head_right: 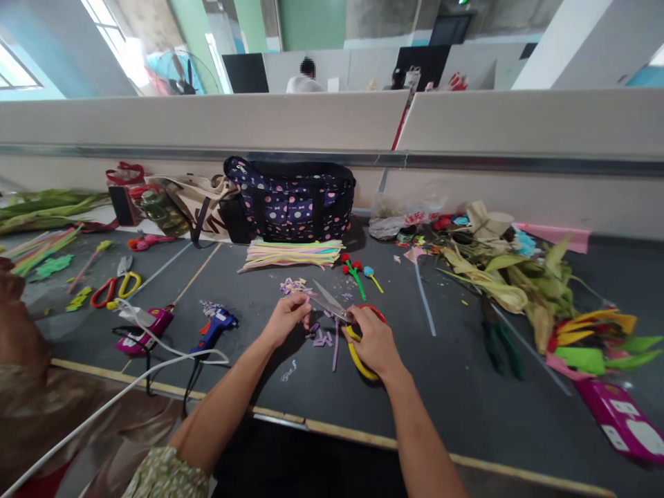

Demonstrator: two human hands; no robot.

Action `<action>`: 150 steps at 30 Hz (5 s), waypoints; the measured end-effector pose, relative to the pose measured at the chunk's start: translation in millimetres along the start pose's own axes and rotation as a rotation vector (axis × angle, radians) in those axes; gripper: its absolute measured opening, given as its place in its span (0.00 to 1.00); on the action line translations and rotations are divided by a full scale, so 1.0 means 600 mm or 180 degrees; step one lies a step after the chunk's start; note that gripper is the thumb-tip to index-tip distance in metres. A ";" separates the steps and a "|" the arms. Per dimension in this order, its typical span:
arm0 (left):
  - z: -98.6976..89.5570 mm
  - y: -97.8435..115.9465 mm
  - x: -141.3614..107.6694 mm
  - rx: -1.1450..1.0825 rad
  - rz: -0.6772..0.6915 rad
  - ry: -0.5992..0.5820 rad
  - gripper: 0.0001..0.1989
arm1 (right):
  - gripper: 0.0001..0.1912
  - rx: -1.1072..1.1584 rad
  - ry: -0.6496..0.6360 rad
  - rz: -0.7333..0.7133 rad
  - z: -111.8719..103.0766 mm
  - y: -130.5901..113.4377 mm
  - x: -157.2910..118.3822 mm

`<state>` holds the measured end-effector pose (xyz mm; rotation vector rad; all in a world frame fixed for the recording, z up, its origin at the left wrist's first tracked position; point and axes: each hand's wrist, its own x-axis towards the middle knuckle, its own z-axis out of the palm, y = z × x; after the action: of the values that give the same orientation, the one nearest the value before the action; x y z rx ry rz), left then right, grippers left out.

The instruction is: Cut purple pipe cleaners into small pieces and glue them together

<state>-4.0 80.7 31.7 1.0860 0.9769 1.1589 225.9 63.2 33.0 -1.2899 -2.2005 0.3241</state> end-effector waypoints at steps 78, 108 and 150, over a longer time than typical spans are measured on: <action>0.001 0.009 -0.004 0.0285 0.0445 -0.0002 0.04 | 0.17 -0.0426 -0.0497 0.0015 0.023 -0.013 -0.008; -0.045 -0.009 0.020 0.3484 0.0925 0.0990 0.04 | 0.14 0.0168 0.0395 0.0492 0.011 0.010 -0.005; 0.006 0.008 0.004 0.1384 0.0534 -0.0050 0.23 | 0.15 0.0107 0.0296 0.0501 0.000 0.005 -0.001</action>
<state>-1.1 82.6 37.0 1.5449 1.1751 1.0943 228.1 64.0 31.1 -1.4339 -2.0134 0.3529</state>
